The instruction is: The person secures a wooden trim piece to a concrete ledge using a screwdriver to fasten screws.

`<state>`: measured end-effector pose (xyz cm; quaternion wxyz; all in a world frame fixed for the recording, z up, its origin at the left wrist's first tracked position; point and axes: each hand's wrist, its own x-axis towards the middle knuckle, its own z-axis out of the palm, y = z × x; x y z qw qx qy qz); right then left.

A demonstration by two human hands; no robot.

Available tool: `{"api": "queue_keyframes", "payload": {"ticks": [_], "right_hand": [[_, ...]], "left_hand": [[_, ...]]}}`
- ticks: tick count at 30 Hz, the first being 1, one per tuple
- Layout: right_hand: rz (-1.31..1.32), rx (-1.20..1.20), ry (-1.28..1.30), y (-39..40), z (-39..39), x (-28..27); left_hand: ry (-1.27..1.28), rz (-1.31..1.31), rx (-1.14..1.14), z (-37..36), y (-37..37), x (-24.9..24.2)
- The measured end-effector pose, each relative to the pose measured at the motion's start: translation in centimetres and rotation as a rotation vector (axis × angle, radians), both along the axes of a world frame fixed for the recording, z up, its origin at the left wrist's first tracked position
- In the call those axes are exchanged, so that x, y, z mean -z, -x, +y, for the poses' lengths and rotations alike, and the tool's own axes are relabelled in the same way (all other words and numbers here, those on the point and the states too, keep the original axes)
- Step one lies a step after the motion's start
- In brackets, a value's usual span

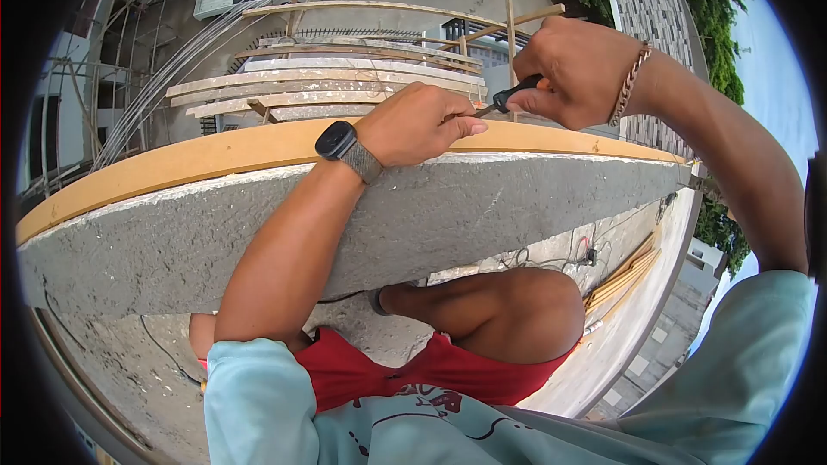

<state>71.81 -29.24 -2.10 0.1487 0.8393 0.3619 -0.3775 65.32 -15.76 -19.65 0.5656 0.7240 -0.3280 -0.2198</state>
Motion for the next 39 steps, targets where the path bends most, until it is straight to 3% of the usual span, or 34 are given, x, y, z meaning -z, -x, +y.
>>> {"api": "queue_keyframes", "payload": {"ticks": [1, 2, 7, 9, 10, 14, 16, 17, 19, 24, 26, 27, 29, 31, 33, 34, 36, 37, 39], "right_hand": [[0.115, 0.304, 0.146, -0.6, 0.7, 0.2], [0.083, 0.405, 0.19, -1.2, 0.6, 1.0], [0.059, 0.575, 0.389, -0.7, 1.5, 0.3], [-0.142, -0.125, -0.313, -0.3, -1.8, 1.6], [-0.169, -0.278, -0.254, -0.1, -0.9, 0.3], [-0.08, -0.446, -0.24, -0.3, -1.2, 0.3], [-0.085, 0.002, -0.098, 0.7, -1.2, 0.4], [-0.087, 0.009, -0.095, 0.5, -0.5, 0.4], [0.01, 0.62, 0.307, -0.5, 1.6, 0.5], [-0.021, 0.647, 0.348, 0.0, 1.3, 0.5], [-0.199, -0.125, -0.33, 0.5, -1.2, 1.4], [-0.198, -0.12, -0.33, 0.4, -1.8, 1.1], [-0.114, -0.379, -0.204, 0.1, -1.3, 0.0], [-0.09, -0.354, -0.202, 0.0, -1.1, 0.2], [-0.065, -0.062, -0.109, 0.2, -0.4, 0.4], [-0.061, -0.052, -0.111, 0.2, 0.6, 0.5], [-0.075, 0.254, 0.218, -0.9, 3.3, 0.6], [-0.073, 0.25, 0.216, -1.2, 3.7, 1.0], [0.012, 0.503, 0.347, -2.2, 4.0, 1.2]], "left_hand": [[0.026, 0.017, -0.041, -0.2, 0.1, 0.1], [0.048, 0.026, -0.094, 0.0, -0.1, 0.1], [0.02, 0.044, -0.047, 0.0, 0.0, 0.2], [0.022, 0.005, -0.066, 0.2, -0.3, 0.4], [0.03, 0.026, -0.06, 0.4, -0.3, 0.4], [0.093, -0.008, -0.046, 0.3, -0.4, 0.9], [0.076, 0.006, -0.034, 0.1, -0.3, 0.5], [0.056, 0.019, -0.035, 0.1, -0.2, 0.3], [0.059, 0.044, -0.037, 0.1, -0.2, 0.3], [0.051, 0.012, -0.046, 0.1, -0.5, 0.5], [0.023, 0.053, -0.03, 0.4, -0.4, 0.2], [0.023, 0.054, -0.025, 0.3, -0.4, 0.2], [0.06, 0.09, -0.022, 0.5, -0.4, 0.4], [0.115, 0.057, -0.05, 0.3, -0.2, 1.1], [0.164, 0.013, -0.069, 0.1, -0.5, 1.4], [0.052, 0.038, -0.022, 0.4, -0.6, 0.1], [-0.059, 0.06, 0.013, 0.6, -0.6, -0.3], [-0.05, 0.045, -0.02, 0.6, -0.5, 0.2], [-0.032, 0.017, -0.066, 0.2, -0.7, 0.6]]}}
